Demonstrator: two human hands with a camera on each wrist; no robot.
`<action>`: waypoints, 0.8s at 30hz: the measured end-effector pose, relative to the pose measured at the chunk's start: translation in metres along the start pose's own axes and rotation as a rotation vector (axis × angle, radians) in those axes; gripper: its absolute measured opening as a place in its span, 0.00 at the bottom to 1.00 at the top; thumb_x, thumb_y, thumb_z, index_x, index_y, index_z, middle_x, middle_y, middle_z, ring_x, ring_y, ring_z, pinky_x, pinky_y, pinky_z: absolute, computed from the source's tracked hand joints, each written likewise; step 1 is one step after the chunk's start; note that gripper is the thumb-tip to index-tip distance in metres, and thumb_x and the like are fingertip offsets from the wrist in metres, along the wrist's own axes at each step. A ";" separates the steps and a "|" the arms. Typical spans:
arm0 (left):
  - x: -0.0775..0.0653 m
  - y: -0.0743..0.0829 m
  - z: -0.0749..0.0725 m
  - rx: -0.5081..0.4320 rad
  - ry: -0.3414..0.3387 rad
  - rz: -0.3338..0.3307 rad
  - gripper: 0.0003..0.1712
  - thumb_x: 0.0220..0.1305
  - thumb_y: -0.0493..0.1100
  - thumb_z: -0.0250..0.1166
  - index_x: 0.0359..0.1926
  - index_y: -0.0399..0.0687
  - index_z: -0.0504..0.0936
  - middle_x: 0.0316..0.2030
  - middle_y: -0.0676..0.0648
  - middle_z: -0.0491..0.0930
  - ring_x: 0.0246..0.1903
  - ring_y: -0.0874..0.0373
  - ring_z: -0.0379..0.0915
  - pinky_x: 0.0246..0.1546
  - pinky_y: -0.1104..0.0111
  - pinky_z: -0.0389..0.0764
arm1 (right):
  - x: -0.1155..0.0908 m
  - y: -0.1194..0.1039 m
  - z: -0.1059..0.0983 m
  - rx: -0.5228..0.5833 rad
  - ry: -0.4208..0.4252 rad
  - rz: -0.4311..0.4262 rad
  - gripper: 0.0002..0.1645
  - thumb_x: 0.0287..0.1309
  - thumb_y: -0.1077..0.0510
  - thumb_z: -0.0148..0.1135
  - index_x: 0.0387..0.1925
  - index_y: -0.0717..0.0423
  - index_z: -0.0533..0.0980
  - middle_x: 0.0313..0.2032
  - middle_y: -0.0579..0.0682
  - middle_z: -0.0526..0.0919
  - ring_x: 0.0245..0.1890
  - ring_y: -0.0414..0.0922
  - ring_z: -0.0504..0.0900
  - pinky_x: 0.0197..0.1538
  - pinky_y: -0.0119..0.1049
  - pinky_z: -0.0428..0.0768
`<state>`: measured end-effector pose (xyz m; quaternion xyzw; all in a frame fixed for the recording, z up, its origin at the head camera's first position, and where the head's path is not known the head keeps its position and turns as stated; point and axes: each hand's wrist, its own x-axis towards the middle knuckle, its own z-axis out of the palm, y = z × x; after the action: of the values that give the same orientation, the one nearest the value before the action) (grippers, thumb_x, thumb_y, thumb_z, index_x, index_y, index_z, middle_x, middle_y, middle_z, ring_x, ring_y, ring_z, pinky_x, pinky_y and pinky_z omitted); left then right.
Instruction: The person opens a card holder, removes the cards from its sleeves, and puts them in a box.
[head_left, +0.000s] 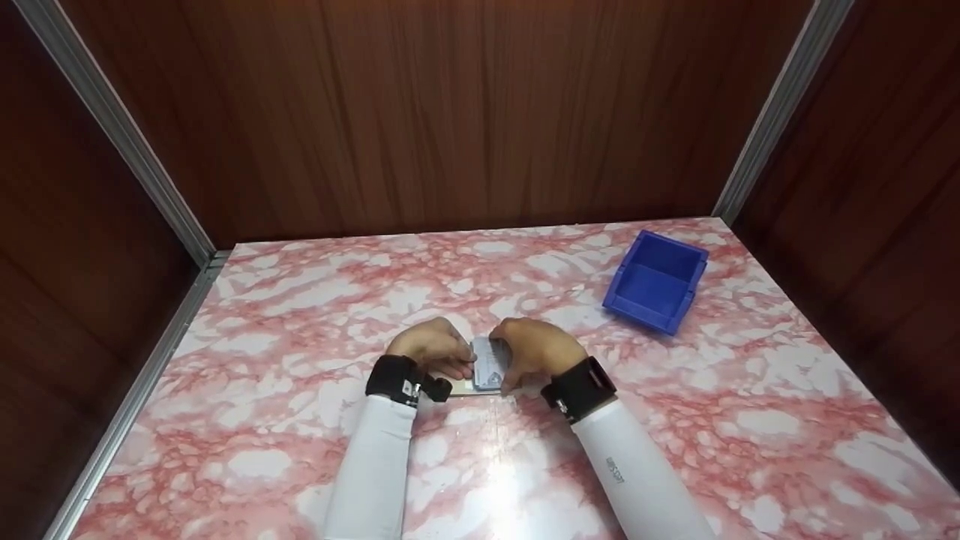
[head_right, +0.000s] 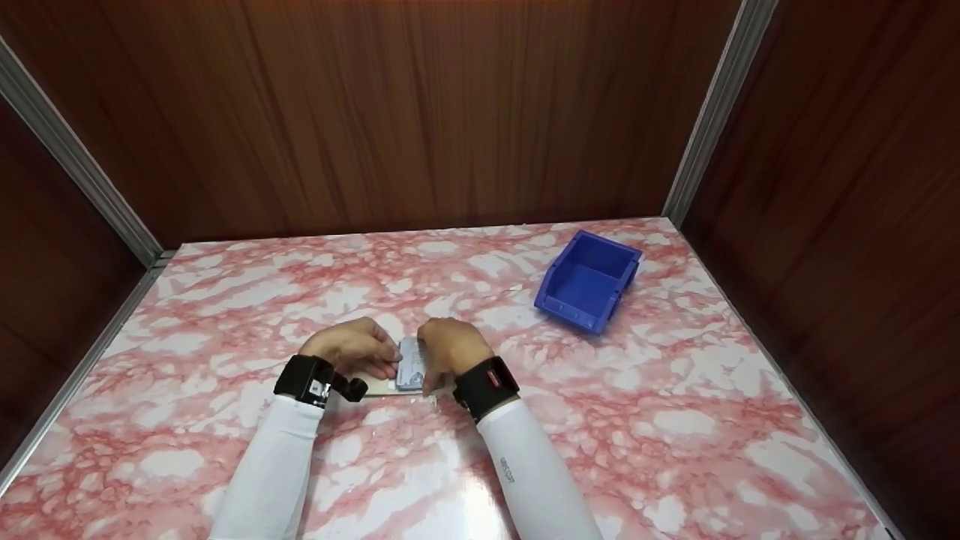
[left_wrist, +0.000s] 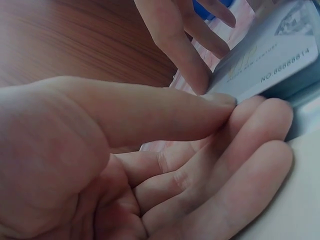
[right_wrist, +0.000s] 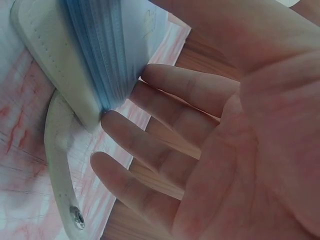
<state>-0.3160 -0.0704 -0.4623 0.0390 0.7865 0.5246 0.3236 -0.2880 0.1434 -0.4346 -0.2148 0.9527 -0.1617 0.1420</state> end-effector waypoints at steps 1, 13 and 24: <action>0.000 0.000 0.000 0.000 0.001 0.000 0.03 0.67 0.33 0.69 0.37 0.36 0.87 0.24 0.46 0.88 0.23 0.61 0.86 0.27 0.74 0.88 | 0.000 0.000 0.000 0.002 -0.002 0.002 0.50 0.32 0.55 0.94 0.63 0.57 0.84 0.54 0.52 0.90 0.50 0.49 0.86 0.63 0.47 0.86; 0.002 -0.001 -0.003 0.008 -0.018 -0.020 0.04 0.68 0.34 0.69 0.39 0.35 0.88 0.24 0.47 0.88 0.23 0.62 0.86 0.28 0.75 0.88 | -0.002 0.000 -0.001 0.006 -0.007 0.002 0.46 0.32 0.56 0.94 0.59 0.55 0.85 0.50 0.50 0.90 0.45 0.47 0.84 0.59 0.47 0.87; 0.003 -0.007 -0.012 -0.033 -0.029 -0.037 0.07 0.66 0.36 0.71 0.42 0.37 0.89 0.26 0.47 0.90 0.24 0.62 0.88 0.30 0.74 0.90 | -0.002 0.001 -0.001 -0.019 0.002 -0.014 0.48 0.32 0.54 0.95 0.61 0.57 0.83 0.50 0.51 0.89 0.46 0.48 0.84 0.60 0.49 0.86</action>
<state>-0.3227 -0.0821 -0.4669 0.0269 0.7735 0.5308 0.3452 -0.2872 0.1451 -0.4332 -0.2224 0.9528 -0.1540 0.1380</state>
